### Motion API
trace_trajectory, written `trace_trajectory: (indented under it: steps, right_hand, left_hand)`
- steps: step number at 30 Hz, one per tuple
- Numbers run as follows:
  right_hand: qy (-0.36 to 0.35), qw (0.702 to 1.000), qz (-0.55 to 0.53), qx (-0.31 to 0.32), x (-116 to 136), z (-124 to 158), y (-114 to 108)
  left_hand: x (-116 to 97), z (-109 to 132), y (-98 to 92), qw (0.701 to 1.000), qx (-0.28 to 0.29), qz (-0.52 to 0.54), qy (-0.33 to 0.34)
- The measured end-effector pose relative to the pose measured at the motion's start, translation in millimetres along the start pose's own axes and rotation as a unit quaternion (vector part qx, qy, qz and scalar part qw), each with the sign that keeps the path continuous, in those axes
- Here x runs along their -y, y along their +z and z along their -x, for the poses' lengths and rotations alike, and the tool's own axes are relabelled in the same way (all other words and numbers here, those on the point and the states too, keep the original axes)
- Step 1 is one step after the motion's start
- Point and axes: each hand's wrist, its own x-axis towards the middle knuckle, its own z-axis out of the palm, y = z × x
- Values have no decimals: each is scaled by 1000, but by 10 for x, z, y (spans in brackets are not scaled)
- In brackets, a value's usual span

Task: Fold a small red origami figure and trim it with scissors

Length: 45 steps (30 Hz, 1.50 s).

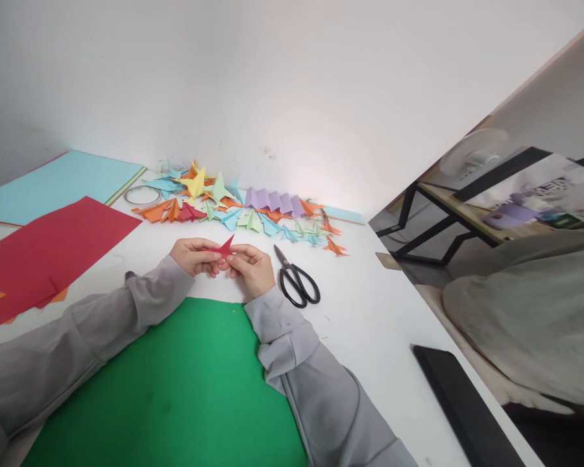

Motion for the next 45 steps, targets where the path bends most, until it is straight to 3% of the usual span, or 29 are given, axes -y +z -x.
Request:
trace_trajectory:
  steps: [7, 15, 25, 34, 45]
  right_hand:
    - [3, 999, 10, -42, 26, 2, 39]
    - [3, 1000, -6, -3, 26, 17, 36]
    - [7, 1000, -18, -21, 24, -4, 33]
    - [5, 999, -21, -29, 74, 15, 47]
    - [22, 999, -30, -28, 104, 15, 41]
  left_hand:
    - [-20, 14, 20, 1000, -24, -12, -15]
    - [71, 13, 28, 998, -10, -42, 34]
    - [78, -22, -4, 999, -22, -24, 18]
    - [-4, 10, -5, 998, 21, 45, -31]
    - [16, 16, -19, 994, 59, 79, -42]
